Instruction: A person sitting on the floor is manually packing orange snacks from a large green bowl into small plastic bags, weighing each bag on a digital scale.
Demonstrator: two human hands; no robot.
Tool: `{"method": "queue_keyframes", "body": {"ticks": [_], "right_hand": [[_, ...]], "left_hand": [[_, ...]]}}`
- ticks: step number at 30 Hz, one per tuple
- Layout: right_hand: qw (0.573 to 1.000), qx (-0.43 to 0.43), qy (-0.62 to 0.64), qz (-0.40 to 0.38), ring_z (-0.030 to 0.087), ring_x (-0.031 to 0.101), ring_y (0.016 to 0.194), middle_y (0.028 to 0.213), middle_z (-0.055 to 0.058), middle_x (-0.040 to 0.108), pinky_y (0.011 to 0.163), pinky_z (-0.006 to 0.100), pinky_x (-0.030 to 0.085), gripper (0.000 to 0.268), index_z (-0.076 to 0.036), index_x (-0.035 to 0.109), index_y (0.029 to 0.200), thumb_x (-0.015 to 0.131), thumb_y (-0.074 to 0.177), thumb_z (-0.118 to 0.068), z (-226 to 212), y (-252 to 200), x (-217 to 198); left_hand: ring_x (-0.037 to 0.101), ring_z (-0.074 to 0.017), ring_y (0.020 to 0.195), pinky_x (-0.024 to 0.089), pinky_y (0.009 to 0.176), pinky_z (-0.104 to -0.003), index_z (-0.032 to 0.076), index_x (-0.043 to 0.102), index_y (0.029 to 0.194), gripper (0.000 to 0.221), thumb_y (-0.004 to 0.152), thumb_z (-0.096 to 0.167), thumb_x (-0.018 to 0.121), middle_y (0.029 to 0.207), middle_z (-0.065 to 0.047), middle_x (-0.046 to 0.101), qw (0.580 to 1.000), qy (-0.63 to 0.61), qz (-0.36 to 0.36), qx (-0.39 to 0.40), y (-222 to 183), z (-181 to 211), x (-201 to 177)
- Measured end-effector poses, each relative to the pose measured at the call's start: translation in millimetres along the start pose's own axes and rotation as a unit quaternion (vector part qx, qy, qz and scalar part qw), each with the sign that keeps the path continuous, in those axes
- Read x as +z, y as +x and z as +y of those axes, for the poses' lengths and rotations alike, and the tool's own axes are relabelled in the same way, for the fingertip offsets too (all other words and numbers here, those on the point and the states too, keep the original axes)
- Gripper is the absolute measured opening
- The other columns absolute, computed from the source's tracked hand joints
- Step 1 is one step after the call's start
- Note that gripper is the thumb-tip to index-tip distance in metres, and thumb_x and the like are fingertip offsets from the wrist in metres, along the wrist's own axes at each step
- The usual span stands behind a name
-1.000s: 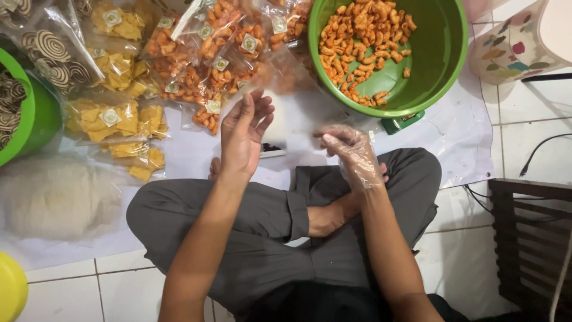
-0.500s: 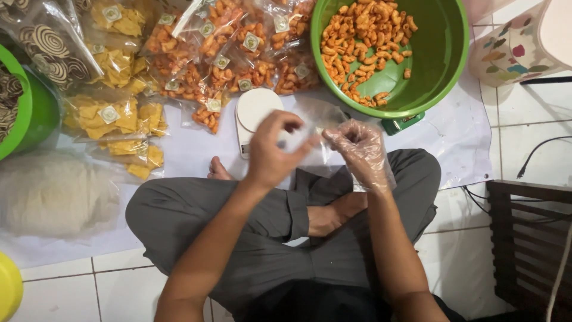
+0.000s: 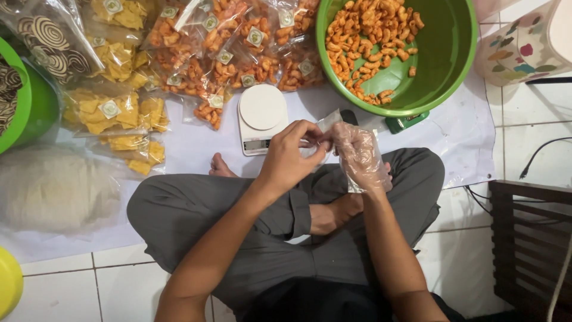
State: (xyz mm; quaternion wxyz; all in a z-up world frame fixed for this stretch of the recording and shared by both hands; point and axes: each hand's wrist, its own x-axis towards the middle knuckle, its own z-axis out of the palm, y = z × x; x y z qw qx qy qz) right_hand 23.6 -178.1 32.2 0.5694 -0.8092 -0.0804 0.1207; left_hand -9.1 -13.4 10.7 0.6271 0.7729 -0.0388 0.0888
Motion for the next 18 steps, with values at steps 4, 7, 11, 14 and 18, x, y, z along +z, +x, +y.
{"method": "queue_keyframes", "body": {"ticks": [4, 7, 11, 14, 18], "right_hand": [[0.999, 0.000, -0.034, 0.030, 0.018, 0.063, 0.066, 0.067, 0.011, 0.068, 0.063, 0.031, 0.050, 0.031, -0.006, 0.076, 0.081, 0.069, 0.103, -0.026, -12.5, -4.0, 0.5], [0.993, 0.011, -0.099, 0.069, 0.022, 0.062, 0.065, 0.067, 0.016, 0.067, 0.063, 0.035, 0.050, 0.026, -0.002, 0.076, 0.083, 0.077, 0.099, -0.022, -15.0, -5.7, -8.4], [0.985, -0.015, -0.137, 0.107, 0.023, 0.067, 0.069, 0.070, 0.014, 0.069, 0.063, 0.036, 0.051, 0.019, -0.003, 0.076, 0.086, 0.082, 0.094, -0.019, -12.2, -4.8, -8.2], [0.986, 0.027, -0.118, 0.118, 0.023, 0.072, 0.078, 0.083, 0.012, 0.075, 0.068, 0.036, 0.056, 0.018, -0.008, 0.076, 0.100, 0.083, 0.090, -0.021, -18.6, -2.5, -2.5], [0.983, 0.081, -0.145, 0.080, 0.029, 0.074, 0.084, 0.091, 0.014, 0.075, 0.072, 0.041, 0.058, 0.039, -0.006, 0.067, 0.118, 0.081, 0.085, -0.022, -18.0, -1.5, 4.5]], "left_hand": [[0.076, -0.0259, 0.071, 0.064, 0.058, -0.029, 0.003, 0.068, 0.090, 0.006, 0.086, 0.003, 0.073, 0.081, -0.012, 0.070, 0.998, 0.033, 0.049, -0.022, 2.3, 3.6, -10.4], [0.075, -0.0255, 0.068, 0.063, 0.055, -0.027, 0.005, 0.068, 0.087, 0.007, 0.085, 0.001, 0.073, 0.079, -0.011, 0.069, 0.985, 0.145, 0.096, 0.006, 6.7, 19.1, -24.5], [0.074, -0.0214, 0.067, 0.062, 0.053, -0.026, 0.004, 0.069, 0.091, 0.005, 0.091, -0.001, 0.071, 0.084, -0.009, 0.068, 0.983, 0.147, 0.108, 0.023, 8.1, 17.9, -26.6], [0.075, -0.0241, 0.070, 0.063, 0.053, -0.026, 0.004, 0.069, 0.093, 0.007, 0.091, -0.003, 0.070, 0.082, -0.010, 0.067, 0.989, 0.113, 0.093, 0.029, 7.6, 14.7, -20.8], [0.075, -0.0241, 0.070, 0.063, 0.053, -0.027, 0.004, 0.069, 0.095, 0.007, 0.091, -0.003, 0.070, 0.082, -0.009, 0.067, 0.992, 0.093, 0.078, 0.019, 6.5, 14.8, -15.8]]}}
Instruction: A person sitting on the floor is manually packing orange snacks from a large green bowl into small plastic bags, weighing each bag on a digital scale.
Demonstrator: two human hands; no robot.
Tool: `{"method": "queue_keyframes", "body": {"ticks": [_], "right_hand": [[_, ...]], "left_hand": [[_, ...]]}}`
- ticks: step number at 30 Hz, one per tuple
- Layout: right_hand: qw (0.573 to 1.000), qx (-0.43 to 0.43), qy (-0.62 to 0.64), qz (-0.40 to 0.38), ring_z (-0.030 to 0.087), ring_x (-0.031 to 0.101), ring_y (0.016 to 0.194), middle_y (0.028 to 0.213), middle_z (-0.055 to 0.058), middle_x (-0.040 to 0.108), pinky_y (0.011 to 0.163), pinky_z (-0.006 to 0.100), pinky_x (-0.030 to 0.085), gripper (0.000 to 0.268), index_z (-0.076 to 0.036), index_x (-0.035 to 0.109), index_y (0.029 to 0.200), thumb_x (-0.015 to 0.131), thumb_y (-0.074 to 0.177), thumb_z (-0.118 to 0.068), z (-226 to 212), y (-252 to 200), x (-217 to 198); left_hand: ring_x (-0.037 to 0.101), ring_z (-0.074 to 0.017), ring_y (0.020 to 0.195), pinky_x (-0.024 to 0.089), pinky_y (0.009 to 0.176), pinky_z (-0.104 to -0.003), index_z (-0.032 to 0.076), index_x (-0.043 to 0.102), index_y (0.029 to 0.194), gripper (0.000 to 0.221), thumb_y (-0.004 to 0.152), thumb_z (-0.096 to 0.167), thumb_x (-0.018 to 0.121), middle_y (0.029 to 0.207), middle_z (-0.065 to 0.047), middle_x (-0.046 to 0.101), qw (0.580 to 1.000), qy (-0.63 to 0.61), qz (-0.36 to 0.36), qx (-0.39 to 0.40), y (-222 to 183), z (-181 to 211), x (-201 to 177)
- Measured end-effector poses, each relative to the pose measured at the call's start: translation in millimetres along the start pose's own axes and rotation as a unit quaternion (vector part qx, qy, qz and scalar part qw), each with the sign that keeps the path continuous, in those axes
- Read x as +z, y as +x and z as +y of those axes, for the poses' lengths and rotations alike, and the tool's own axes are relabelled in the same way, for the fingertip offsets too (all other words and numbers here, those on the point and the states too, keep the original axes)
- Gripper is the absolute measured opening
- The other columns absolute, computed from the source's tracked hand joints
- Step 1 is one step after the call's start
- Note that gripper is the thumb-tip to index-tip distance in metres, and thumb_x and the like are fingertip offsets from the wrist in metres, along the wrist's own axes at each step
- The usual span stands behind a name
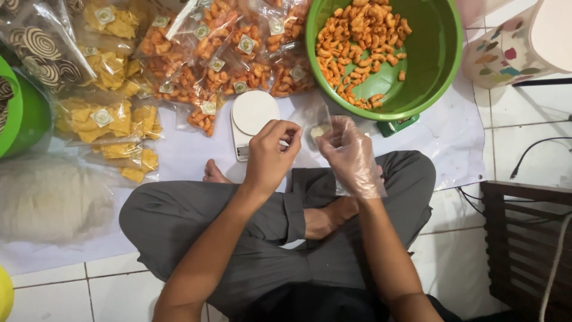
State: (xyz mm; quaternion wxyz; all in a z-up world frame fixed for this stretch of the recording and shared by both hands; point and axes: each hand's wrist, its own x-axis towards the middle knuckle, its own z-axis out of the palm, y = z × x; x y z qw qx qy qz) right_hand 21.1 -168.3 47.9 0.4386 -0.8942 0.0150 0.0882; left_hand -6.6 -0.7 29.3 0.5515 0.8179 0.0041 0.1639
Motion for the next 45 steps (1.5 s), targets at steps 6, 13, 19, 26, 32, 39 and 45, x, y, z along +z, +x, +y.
{"method": "queue_keyframes", "body": {"ticks": [6, 13, 19, 26, 32, 39, 45], "right_hand": [[0.999, -0.019, -0.041, 0.012, 0.028, 0.073, 0.081, 0.087, 0.012, 0.076, 0.073, 0.041, 0.058, 0.028, -0.010, 0.072, 0.112, 0.076, 0.086, -0.017, -1.5, 1.0, -9.7], [0.995, -0.092, -0.039, -0.024, 0.041, 0.071, 0.100, 0.107, 0.025, 0.072, 0.087, 0.049, 0.057, 0.043, -0.001, 0.069, 0.127, 0.060, 0.109, -0.039, 12.8, 41.5, -75.3], [0.940, -0.237, -0.245, -0.020, 0.044, 0.072, 0.092, 0.091, 0.020, 0.075, 0.082, 0.054, 0.057, 0.029, -0.009, 0.078, 0.117, 0.074, 0.095, -0.027, 65.6, 67.2, -61.1], [0.963, -0.217, -0.158, -0.022, 0.033, 0.068, 0.084, 0.100, 0.016, 0.074, 0.077, 0.040, 0.053, 0.027, 0.002, 0.075, 0.110, 0.067, 0.089, -0.012, 45.4, 55.5, -65.9], [0.968, -0.090, -0.220, -0.077, 0.026, 0.068, 0.065, 0.089, 0.012, 0.078, 0.067, 0.039, 0.055, 0.025, -0.001, 0.079, 0.105, 0.064, 0.091, -0.017, 78.8, 115.0, -77.3], [0.902, -0.099, -0.415, -0.073, 0.034, 0.070, 0.076, 0.101, 0.021, 0.074, 0.059, 0.045, 0.057, 0.051, -0.002, 0.061, 0.132, 0.069, 0.085, -0.018, 121.6, 236.9, -58.6], [0.937, -0.007, -0.308, -0.163, 0.027, 0.063, 0.048, 0.086, 0.020, 0.071, 0.038, 0.037, 0.051, 0.086, 0.000, 0.042, 0.140, 0.082, 0.074, -0.039, 88.5, 219.4, -39.8]], "left_hand": [[0.074, -0.0242, 0.072, 0.064, 0.054, -0.028, 0.001, 0.070, 0.099, 0.012, 0.092, -0.008, 0.066, 0.085, -0.010, 0.065, 0.999, 0.041, 0.019, 0.006, 6.0, 4.8, -11.3], [0.075, -0.0240, 0.073, 0.066, 0.055, -0.028, 0.001, 0.076, 0.103, 0.017, 0.090, -0.009, 0.069, 0.084, -0.011, 0.065, 0.998, -0.044, 0.039, -0.029, 24.7, 23.2, -20.0], [0.076, -0.0252, 0.076, 0.068, 0.057, -0.030, 0.005, 0.076, 0.107, 0.021, 0.092, -0.007, 0.070, 0.086, -0.011, 0.063, 0.993, -0.089, 0.063, 0.034, 61.7, 56.0, -8.2], [0.068, -0.0101, 0.073, 0.067, 0.059, -0.016, 0.005, 0.074, 0.109, 0.025, 0.089, -0.010, 0.073, 0.089, -0.003, 0.062, 0.990, -0.087, 0.050, 0.101, 97.1, 78.5, 28.9], [0.072, -0.0099, 0.070, 0.064, 0.061, -0.018, 0.007, 0.074, 0.106, 0.022, 0.090, -0.007, 0.071, 0.089, -0.001, 0.063, 0.987, -0.088, 0.083, 0.108, 116.1, 56.7, 60.1], [0.055, -0.0089, 0.063, 0.047, 0.054, -0.022, 0.007, 0.077, 0.106, 0.022, 0.087, -0.003, 0.072, 0.081, -0.001, 0.061, 0.993, -0.009, 0.080, 0.085, 107.3, 36.3, 81.7], [0.054, -0.0092, 0.060, 0.046, 0.052, -0.022, 0.003, 0.078, 0.102, 0.022, 0.083, -0.004, 0.073, 0.083, -0.004, 0.064, 0.997, 0.003, 0.057, 0.044, 103.7, 1.3, 103.4]]}}
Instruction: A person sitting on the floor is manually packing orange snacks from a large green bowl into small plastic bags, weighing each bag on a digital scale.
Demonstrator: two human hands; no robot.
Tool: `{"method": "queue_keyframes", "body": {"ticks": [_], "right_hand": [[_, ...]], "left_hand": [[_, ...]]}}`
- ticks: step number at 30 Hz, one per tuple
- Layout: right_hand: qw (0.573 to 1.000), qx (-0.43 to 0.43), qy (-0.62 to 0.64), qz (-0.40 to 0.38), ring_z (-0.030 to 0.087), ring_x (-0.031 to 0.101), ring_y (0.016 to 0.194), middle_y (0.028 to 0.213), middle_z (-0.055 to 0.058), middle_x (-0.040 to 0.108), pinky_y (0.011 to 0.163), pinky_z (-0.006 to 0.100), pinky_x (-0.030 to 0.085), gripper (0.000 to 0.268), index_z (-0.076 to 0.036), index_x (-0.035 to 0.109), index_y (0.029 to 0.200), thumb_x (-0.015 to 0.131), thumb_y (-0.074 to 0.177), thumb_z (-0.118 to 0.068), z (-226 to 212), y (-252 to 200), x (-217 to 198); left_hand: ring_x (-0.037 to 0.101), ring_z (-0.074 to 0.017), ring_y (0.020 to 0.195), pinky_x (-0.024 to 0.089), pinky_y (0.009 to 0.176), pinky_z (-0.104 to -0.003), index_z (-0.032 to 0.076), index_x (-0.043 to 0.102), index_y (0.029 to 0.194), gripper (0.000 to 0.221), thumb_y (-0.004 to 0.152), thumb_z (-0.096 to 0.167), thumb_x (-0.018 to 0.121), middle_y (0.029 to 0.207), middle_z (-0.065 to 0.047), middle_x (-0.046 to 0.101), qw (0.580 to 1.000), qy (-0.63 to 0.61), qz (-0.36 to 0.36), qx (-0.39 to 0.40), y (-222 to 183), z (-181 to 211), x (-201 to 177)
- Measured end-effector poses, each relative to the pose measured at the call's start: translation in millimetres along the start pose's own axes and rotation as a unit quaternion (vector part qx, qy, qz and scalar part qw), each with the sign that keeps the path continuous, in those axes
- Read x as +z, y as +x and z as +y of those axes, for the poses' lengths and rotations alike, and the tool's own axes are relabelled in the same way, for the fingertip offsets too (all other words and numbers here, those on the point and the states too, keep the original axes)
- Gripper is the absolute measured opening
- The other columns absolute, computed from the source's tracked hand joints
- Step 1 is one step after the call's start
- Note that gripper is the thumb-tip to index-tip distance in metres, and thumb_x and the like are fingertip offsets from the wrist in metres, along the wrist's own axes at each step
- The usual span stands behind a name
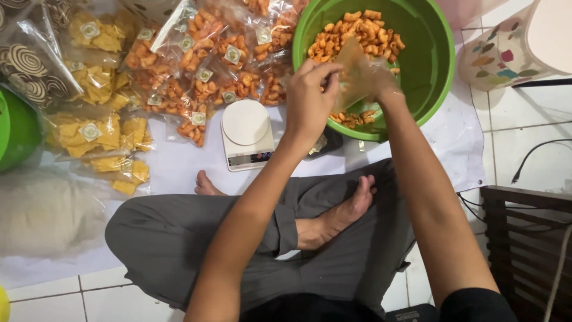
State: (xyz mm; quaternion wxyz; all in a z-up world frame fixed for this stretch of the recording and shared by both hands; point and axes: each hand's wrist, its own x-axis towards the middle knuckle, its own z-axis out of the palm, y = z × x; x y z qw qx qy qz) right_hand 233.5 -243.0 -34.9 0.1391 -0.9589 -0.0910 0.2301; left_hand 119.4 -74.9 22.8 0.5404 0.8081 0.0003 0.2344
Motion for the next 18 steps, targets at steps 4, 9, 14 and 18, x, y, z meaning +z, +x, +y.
{"method": "queue_keyframes", "body": {"ticks": [4, 9, 14, 18], "right_hand": [[0.996, 0.048, 0.075, -0.028, 0.021, 0.064, 0.053, 0.078, 0.011, 0.071, 0.041, 0.033, 0.047, 0.067, 0.002, 0.060, 0.107, 0.094, 0.053, -0.019, 2.1, -8.0, 5.8], [0.997, 0.013, -0.066, -0.044, 0.038, 0.066, 0.085, 0.095, 0.022, 0.070, 0.072, 0.047, 0.052, 0.043, 0.002, 0.066, 0.111, 0.076, 0.080, -0.026, 27.5, 23.6, 42.1], [0.997, 0.048, -0.052, 0.022, 0.040, 0.070, 0.110, 0.109, 0.021, 0.073, 0.090, 0.052, 0.057, 0.064, -0.002, 0.063, 0.126, 0.067, 0.086, -0.051, -3.9, -12.2, 10.9], [0.999, -0.022, -0.025, -0.033, 0.035, 0.067, 0.073, 0.117, 0.019, 0.059, 0.058, 0.044, 0.055, 0.078, -0.018, 0.047, 0.144, 0.074, 0.072, -0.025, -20.7, -23.0, 5.4]], "left_hand": [[0.056, -0.0122, 0.058, 0.048, 0.056, -0.026, 0.002, 0.078, 0.097, 0.017, 0.082, -0.001, 0.070, 0.081, -0.006, 0.066, 1.000, 0.008, -0.020, -0.022, -3.9, -13.7, 10.5], [0.065, -0.0242, 0.067, 0.056, 0.058, -0.031, 0.005, 0.078, 0.095, 0.015, 0.083, 0.001, 0.070, 0.081, -0.010, 0.066, 0.998, -0.014, -0.022, -0.049, -8.4, -20.5, 22.2], [0.073, -0.0353, 0.076, 0.063, 0.062, -0.037, 0.011, 0.078, 0.095, 0.015, 0.084, 0.004, 0.070, 0.081, -0.013, 0.066, 0.999, -0.013, -0.022, -0.037, -6.9, -19.3, 14.9], [0.058, -0.0106, 0.057, 0.050, 0.052, -0.023, 0.003, 0.079, 0.100, 0.019, 0.082, 0.000, 0.073, 0.080, -0.005, 0.065, 0.999, 0.022, 0.003, -0.032, -3.0, -9.2, 0.5]]}}
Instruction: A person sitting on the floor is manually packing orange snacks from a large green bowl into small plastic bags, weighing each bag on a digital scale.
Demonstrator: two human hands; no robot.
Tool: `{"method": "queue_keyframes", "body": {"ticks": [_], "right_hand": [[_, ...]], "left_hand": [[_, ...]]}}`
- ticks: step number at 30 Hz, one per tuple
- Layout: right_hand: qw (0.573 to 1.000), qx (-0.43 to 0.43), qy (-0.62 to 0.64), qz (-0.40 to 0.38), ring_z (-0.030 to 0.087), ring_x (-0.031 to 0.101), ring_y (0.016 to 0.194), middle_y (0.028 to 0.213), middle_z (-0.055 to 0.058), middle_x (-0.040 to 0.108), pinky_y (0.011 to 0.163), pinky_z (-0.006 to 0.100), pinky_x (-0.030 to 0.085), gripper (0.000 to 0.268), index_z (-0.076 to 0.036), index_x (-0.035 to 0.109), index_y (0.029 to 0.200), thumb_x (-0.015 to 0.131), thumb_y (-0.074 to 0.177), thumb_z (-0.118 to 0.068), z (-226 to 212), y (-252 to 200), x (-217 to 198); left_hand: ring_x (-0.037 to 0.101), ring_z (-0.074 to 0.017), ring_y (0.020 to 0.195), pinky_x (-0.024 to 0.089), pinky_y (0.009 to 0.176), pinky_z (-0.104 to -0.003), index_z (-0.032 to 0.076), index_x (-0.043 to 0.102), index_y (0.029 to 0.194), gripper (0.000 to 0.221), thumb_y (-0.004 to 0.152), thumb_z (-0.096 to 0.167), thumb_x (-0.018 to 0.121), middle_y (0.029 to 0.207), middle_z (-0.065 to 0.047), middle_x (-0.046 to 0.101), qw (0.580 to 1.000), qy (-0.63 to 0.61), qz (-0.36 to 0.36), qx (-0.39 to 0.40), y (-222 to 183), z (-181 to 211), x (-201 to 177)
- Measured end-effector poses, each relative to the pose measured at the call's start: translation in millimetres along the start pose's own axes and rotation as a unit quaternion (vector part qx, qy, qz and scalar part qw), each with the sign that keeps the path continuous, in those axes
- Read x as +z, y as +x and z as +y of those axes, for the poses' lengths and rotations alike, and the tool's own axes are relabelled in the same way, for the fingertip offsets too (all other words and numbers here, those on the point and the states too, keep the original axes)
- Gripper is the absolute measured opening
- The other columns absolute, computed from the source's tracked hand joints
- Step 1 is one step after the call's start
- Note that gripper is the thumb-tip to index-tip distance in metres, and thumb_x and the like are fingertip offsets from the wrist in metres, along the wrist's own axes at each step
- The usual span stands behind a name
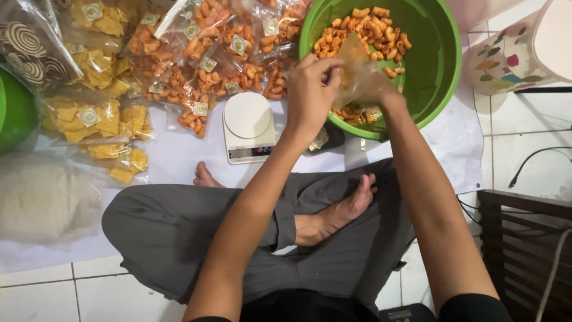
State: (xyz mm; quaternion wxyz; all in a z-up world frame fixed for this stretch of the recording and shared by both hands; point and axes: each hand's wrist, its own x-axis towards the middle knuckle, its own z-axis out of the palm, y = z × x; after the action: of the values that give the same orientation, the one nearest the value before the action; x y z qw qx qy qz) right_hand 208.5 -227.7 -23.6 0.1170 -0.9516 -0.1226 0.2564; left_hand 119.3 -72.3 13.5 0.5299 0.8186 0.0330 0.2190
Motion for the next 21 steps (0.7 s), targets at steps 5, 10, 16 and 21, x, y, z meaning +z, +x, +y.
{"method": "queue_keyframes", "body": {"ticks": [5, 10, 16, 21], "right_hand": [[0.991, -0.116, -0.066, 0.019, 0.037, 0.063, 0.071, 0.098, 0.013, 0.072, 0.061, 0.047, 0.048, 0.030, -0.008, 0.064, 0.111, 0.068, 0.084, -0.021, 19.1, 20.5, 26.4], [0.991, 0.053, 0.039, -0.120, 0.019, 0.069, 0.077, 0.102, 0.005, 0.077, 0.067, 0.032, 0.052, 0.036, -0.015, 0.073, 0.123, 0.072, 0.087, -0.015, 3.6, -7.9, -5.5], [0.994, 0.022, 0.110, -0.011, 0.019, 0.073, 0.079, 0.104, 0.010, 0.075, 0.074, 0.029, 0.060, 0.047, -0.010, 0.070, 0.124, 0.084, 0.079, -0.007, 31.3, -30.7, -26.9], [0.906, -0.118, 0.402, 0.062, 0.024, 0.073, 0.088, 0.110, 0.015, 0.066, 0.080, 0.026, 0.067, 0.030, -0.004, 0.061, 0.125, 0.069, 0.097, 0.001, 51.0, -78.1, -68.9]], "left_hand": [[0.059, -0.0104, 0.056, 0.051, 0.053, -0.023, 0.002, 0.079, 0.098, 0.020, 0.081, -0.003, 0.072, 0.078, -0.004, 0.064, 1.000, -0.027, 0.014, 0.004, -0.8, 8.9, -3.9], [0.055, -0.0113, 0.058, 0.048, 0.054, -0.025, 0.004, 0.079, 0.100, 0.021, 0.083, -0.002, 0.070, 0.080, -0.004, 0.062, 1.000, -0.022, 0.012, 0.008, -3.5, 7.3, -3.9], [0.051, -0.0095, 0.058, 0.046, 0.053, -0.024, 0.005, 0.079, 0.102, 0.022, 0.084, -0.003, 0.070, 0.080, -0.002, 0.060, 1.000, -0.005, -0.015, -0.010, -4.6, 4.0, 5.4], [0.061, -0.0165, 0.064, 0.053, 0.063, -0.030, 0.002, 0.079, 0.097, 0.021, 0.080, -0.004, 0.069, 0.083, -0.007, 0.064, 0.999, -0.023, -0.026, -0.020, -6.0, 8.2, 25.3]]}}
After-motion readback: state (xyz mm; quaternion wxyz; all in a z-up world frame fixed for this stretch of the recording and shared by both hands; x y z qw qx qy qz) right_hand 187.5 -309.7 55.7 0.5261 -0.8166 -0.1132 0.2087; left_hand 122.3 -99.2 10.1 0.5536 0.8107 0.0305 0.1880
